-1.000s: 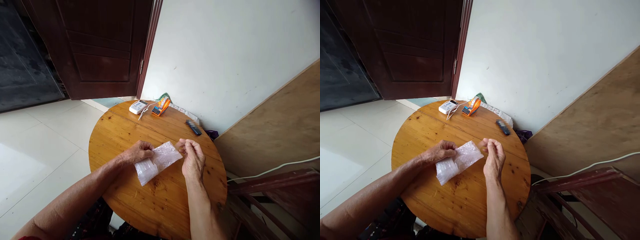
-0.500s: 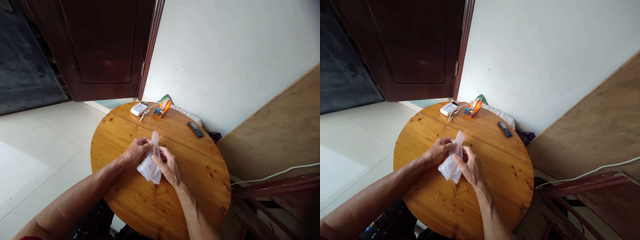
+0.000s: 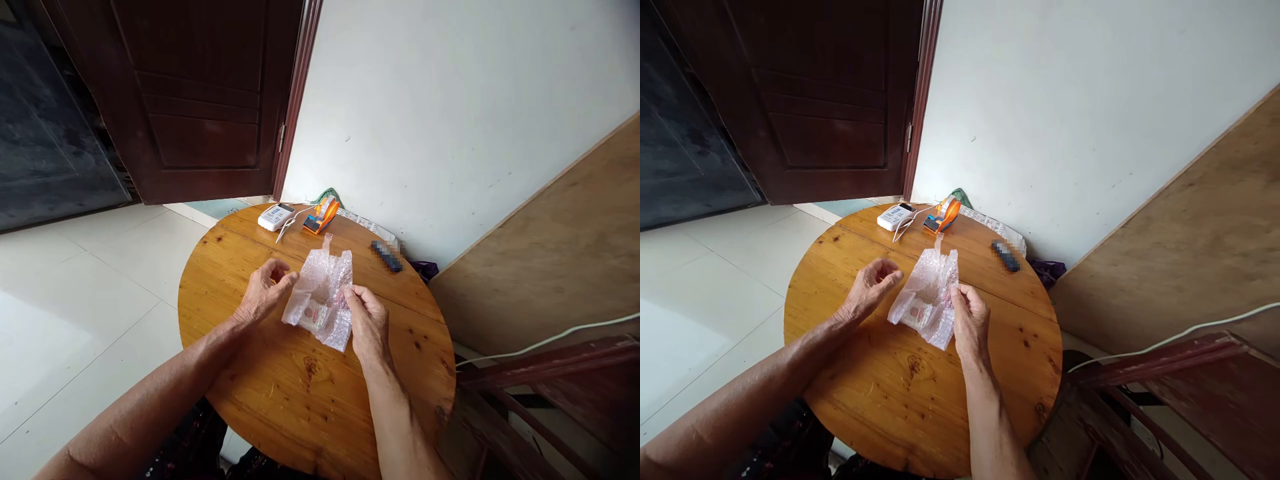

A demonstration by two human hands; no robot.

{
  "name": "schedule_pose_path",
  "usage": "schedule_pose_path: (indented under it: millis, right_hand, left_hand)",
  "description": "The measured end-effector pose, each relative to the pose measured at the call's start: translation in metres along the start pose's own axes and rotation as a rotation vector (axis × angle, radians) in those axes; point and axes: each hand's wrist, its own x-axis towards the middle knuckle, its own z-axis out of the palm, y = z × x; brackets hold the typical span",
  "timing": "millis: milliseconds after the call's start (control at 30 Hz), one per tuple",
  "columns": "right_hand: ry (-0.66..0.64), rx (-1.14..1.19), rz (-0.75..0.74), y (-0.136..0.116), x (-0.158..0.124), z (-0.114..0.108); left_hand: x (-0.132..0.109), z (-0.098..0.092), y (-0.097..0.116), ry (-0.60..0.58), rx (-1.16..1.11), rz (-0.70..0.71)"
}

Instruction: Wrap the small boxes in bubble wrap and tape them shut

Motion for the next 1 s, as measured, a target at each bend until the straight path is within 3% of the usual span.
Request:
schedule_pose_path:
  millis: [100,167,333,500,700,767,867,1000]
  right_hand:
    - [-0.047,0.015,0.011,-0.002,-0.002,0.003]
    - [-0.067,0.021,0.002,-0.004,-0.003,0.004]
    - [-0.002,-0.013,-0.026,-0.001,0.001,0.000]
    - [0.151,-0.099,0.029,0.017,0.017,-0.015]
    - [0.066,-0.665,0.062,0.021,0.025,-0.028]
    - [0.069,-0.754,0.052,0.018,0.024,-0.028]
    - [0.114,-0.709,-0.044,0.010,0.021,-0.026]
    - [0.015,-0.466,-0.179,-0.003,0.013,-0.020]
  left_hand:
    - [-0.007,0.004,0.003,-0.177,0.142,0.054]
    - [-0.009,0.008,0.002,-0.202,0.217,0.048]
    - [-0.001,0.009,-0.007,-0.139,0.130,-0.134]
    - [0.009,-0.002,-0.010,-0.020,0.105,-0.170]
    - [0.011,-0.006,-0.007,0.018,0.342,-0.185]
    - [0.009,-0.005,-0.006,0.046,0.405,-0.096]
    - [0.004,-0.004,-0.005,0.054,0.431,0.174]
    - [-0.003,-0.001,-0.005,-0.113,0.482,0.438]
